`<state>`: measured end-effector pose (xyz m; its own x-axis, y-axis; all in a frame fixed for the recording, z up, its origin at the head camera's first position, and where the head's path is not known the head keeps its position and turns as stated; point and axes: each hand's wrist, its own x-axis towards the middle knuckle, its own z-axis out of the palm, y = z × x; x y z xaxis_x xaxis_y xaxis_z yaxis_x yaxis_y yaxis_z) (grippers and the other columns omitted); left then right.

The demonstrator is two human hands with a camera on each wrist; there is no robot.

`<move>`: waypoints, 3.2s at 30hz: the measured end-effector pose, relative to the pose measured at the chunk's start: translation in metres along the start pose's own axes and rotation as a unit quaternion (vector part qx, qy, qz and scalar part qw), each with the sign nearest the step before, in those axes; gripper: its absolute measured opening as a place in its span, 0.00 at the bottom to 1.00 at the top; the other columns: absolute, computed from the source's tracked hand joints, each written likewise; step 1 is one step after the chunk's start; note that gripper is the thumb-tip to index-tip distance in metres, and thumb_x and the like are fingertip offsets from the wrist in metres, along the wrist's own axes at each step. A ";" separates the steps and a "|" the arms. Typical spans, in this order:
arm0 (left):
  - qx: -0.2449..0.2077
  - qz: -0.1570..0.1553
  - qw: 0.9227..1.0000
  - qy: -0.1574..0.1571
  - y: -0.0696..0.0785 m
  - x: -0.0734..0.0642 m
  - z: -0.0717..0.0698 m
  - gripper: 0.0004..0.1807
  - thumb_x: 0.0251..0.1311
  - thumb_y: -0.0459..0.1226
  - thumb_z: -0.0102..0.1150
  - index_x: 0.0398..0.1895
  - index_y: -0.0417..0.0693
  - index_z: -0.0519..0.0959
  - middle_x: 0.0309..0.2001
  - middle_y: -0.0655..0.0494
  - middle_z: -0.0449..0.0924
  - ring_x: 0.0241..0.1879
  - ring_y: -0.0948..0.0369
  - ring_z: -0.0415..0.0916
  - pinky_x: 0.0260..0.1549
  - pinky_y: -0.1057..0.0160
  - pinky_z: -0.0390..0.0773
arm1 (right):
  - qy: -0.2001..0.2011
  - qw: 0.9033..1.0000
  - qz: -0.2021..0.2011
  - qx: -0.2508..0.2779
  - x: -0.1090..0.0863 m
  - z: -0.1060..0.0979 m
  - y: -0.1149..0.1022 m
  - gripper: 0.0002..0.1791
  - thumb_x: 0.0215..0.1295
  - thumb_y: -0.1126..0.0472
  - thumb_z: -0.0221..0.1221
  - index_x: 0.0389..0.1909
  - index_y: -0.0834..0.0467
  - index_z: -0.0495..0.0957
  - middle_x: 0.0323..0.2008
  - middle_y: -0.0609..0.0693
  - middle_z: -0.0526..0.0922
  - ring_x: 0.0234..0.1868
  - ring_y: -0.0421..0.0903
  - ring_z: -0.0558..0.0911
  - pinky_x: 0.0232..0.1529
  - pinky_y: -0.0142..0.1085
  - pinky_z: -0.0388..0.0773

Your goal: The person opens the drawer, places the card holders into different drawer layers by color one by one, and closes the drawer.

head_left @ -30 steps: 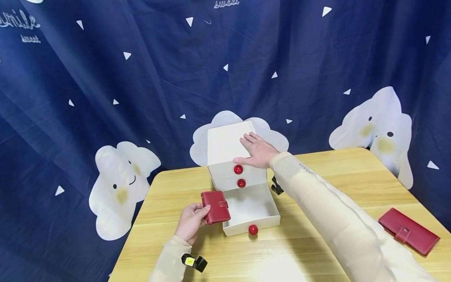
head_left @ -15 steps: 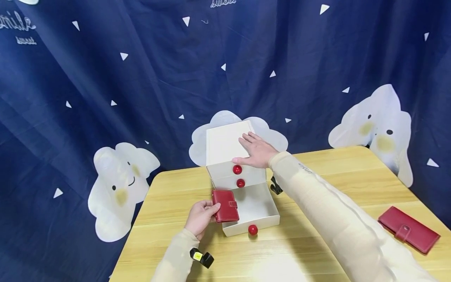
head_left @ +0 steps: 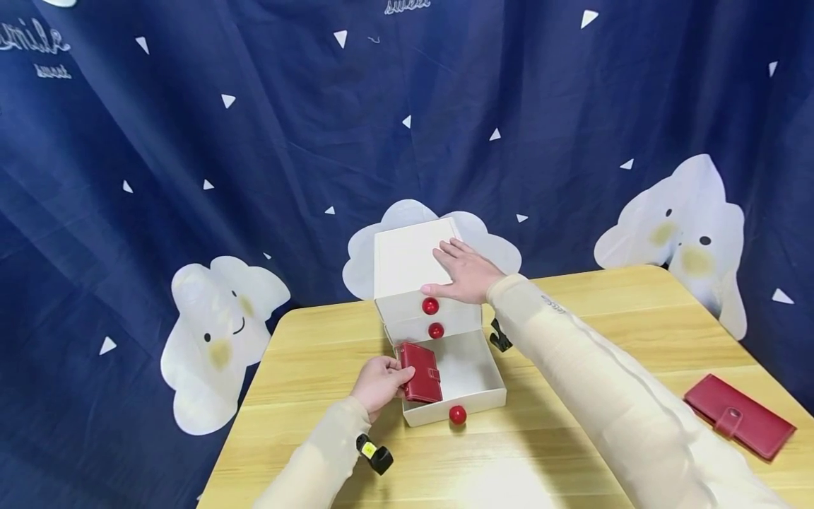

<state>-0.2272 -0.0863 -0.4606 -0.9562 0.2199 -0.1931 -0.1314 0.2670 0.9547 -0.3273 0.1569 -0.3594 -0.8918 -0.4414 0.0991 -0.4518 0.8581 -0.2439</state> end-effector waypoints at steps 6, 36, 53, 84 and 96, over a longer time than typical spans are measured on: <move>0.045 -0.018 0.999 0.000 0.002 0.009 0.011 0.09 0.61 0.33 0.62 0.33 0.32 0.76 0.27 0.48 0.79 0.22 0.62 0.77 0.23 0.65 0.79 | 0.003 1.000 -0.001 0.004 -0.001 0.000 0.001 0.53 0.60 0.25 0.44 0.75 0.59 0.51 0.75 0.56 0.48 0.76 0.53 0.42 0.73 0.44 0.38; 0.057 -0.112 0.992 -0.020 0.009 0.044 0.042 0.06 0.60 0.30 0.60 0.31 0.32 0.79 0.26 0.46 0.81 0.15 0.65 0.74 0.20 0.70 0.78 | 0.008 1.000 -0.005 0.007 -0.002 0.001 0.002 0.53 0.60 0.24 0.44 0.74 0.60 0.51 0.75 0.57 0.49 0.75 0.53 0.42 0.73 0.44 0.38; -0.050 -0.147 0.988 0.001 0.007 0.064 0.050 0.11 0.60 0.28 0.60 0.43 0.32 0.71 0.28 0.49 0.75 0.16 0.65 0.74 0.20 0.71 0.79 | 0.017 1.000 -0.010 0.007 0.000 0.004 0.006 0.53 0.60 0.24 0.45 0.74 0.59 0.52 0.75 0.56 0.50 0.76 0.52 0.42 0.73 0.42 0.38; -0.145 -0.132 0.978 0.067 -0.006 0.077 0.079 0.20 0.61 0.28 0.59 0.55 0.31 0.68 0.39 0.46 0.75 0.27 0.61 0.78 0.29 0.66 0.82 | 0.017 1.000 -0.016 0.004 0.001 0.002 0.006 0.53 0.60 0.25 0.45 0.74 0.60 0.52 0.74 0.57 0.50 0.75 0.53 0.42 0.73 0.41 0.37; -0.147 -0.145 0.974 0.094 -0.013 0.083 0.081 0.17 0.60 0.29 0.61 0.50 0.32 0.72 0.35 0.50 0.77 0.25 0.63 0.76 0.27 0.67 0.81 | 0.013 1.000 -0.013 0.003 -0.001 0.000 0.005 0.52 0.61 0.25 0.46 0.74 0.60 0.52 0.74 0.57 0.50 0.75 0.52 0.42 0.73 0.41 0.37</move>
<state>-0.2839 0.0044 -0.5072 -0.8953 -0.0086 -0.4453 -0.4454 0.0054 0.8953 -0.3287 0.1615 -0.3607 -0.8805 -0.4561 0.1296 -0.4741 0.8449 -0.2476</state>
